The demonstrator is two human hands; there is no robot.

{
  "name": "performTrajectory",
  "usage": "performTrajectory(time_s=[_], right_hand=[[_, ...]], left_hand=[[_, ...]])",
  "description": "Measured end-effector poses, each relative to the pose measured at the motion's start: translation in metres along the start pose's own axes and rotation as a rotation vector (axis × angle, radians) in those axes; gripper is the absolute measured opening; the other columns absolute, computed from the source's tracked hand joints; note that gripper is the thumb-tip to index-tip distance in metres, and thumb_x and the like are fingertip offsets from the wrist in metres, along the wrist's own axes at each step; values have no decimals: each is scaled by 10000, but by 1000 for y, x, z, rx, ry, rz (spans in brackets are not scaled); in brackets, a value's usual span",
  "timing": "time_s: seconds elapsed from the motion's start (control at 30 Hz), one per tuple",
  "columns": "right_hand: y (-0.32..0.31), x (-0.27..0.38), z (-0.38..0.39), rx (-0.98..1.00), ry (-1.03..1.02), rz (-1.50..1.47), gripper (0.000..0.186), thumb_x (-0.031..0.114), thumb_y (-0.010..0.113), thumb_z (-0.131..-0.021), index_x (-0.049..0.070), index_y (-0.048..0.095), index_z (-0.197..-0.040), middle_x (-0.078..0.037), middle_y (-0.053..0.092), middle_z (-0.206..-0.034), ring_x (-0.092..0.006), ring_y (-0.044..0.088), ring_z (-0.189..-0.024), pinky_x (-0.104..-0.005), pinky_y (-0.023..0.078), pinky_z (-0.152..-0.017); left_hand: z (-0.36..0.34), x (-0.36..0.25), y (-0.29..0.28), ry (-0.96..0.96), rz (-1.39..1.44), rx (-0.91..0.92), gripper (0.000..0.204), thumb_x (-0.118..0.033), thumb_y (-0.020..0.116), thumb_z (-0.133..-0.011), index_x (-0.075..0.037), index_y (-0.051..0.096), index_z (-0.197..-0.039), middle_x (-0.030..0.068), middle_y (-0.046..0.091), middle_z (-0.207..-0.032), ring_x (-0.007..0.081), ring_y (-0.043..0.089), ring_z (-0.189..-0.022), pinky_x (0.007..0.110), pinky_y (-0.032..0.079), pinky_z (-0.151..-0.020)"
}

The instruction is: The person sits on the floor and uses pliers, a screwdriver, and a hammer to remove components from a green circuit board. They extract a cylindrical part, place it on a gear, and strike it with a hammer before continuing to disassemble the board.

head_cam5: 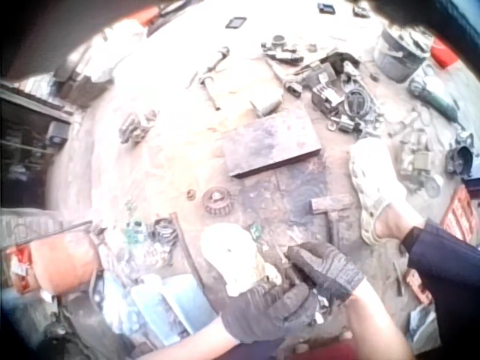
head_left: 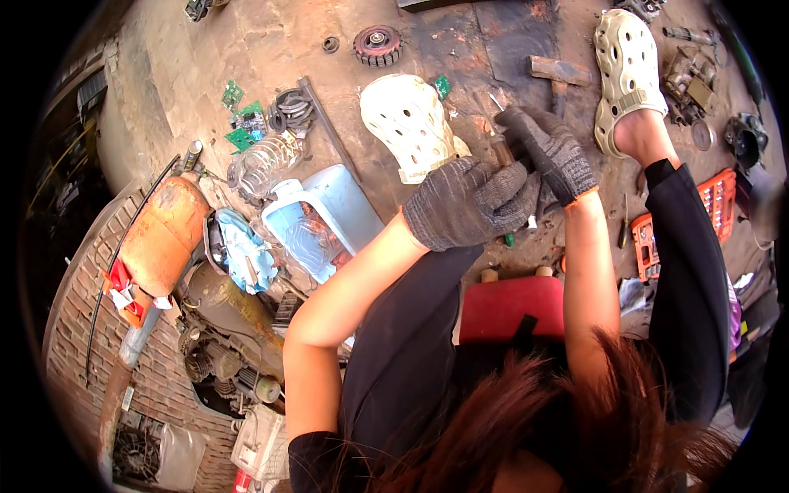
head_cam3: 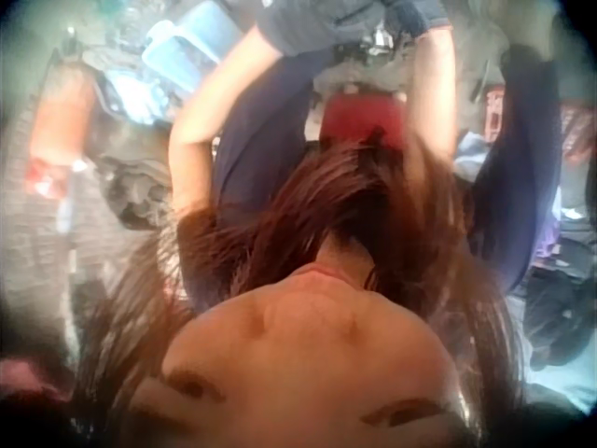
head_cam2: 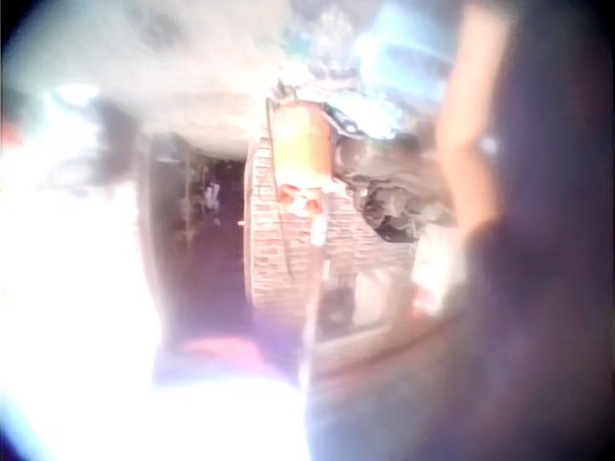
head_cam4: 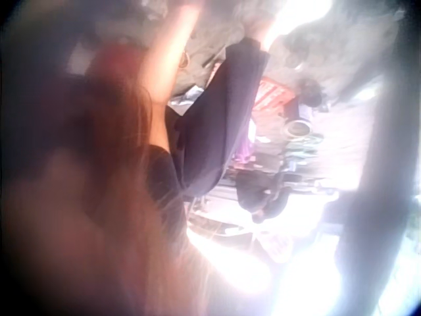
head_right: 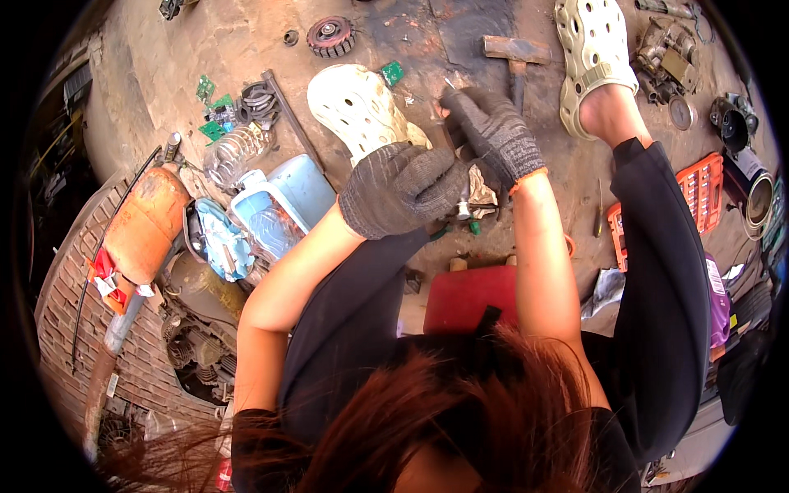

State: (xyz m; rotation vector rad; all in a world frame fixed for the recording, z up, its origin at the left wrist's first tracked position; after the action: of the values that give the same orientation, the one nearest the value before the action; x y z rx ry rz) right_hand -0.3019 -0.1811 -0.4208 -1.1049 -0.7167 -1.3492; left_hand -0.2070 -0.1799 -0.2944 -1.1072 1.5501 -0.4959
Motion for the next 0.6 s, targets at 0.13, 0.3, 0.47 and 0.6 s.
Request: performTrajectory(time_s=[0.13, 0.3, 0.47, 0.6], right_hand=[[-18, -85, 12, -295, 523, -332, 351, 298, 597, -913, 12, 589, -1116, -72, 640, -865, -111, 573, -681, -249, 462, -571], [21, -63, 12, -191, 614, -549, 381, 339, 590, -919, -6, 616, -1078, -63, 641, -835, -122, 592, -664, -254, 500, -586], [81, -8, 8, -18, 580, -1305, 339, 284, 619, -906, -6, 624, -1083, -64, 649, -901, -128, 602, -809, -245, 503, -672], [87, -9, 2, 47, 564, -1263, 314, 227, 611, -910, -7, 617, -1120, -66, 660, -994, -147, 606, -886, -269, 514, -752]], left_hand=[[2, 5, -9, -85, 27, -45, 315, -75, 659, -669, -70, 638, -984, 106, 585, -1023, 241, 605, -647, 358, 492, -552], [19, 27, -6, -363, 258, -13, 281, -86, 681, -697, -32, 648, -971, 103, 601, -997, 258, 619, -670, 364, 509, -563], [7, 23, -9, -360, 92, 8, 364, -124, 718, -696, -58, 649, -1047, 91, 604, -1059, 242, 637, -705, 359, 528, -568], [-2, 28, -3, -413, 25, 56, 337, -169, 729, -727, -99, 651, -1048, 104, 622, -1003, 261, 655, -732, 370, 526, -564]])
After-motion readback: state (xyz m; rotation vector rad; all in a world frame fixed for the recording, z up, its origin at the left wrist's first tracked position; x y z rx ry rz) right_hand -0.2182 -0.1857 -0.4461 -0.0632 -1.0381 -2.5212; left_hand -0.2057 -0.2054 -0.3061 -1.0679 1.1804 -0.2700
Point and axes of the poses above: each hand's wrist, its own z-axis away from the middle knuckle, its own y-axis out of the palm, x = y × z, the point moved 10 cm from there along -z, towards the middle knuckle
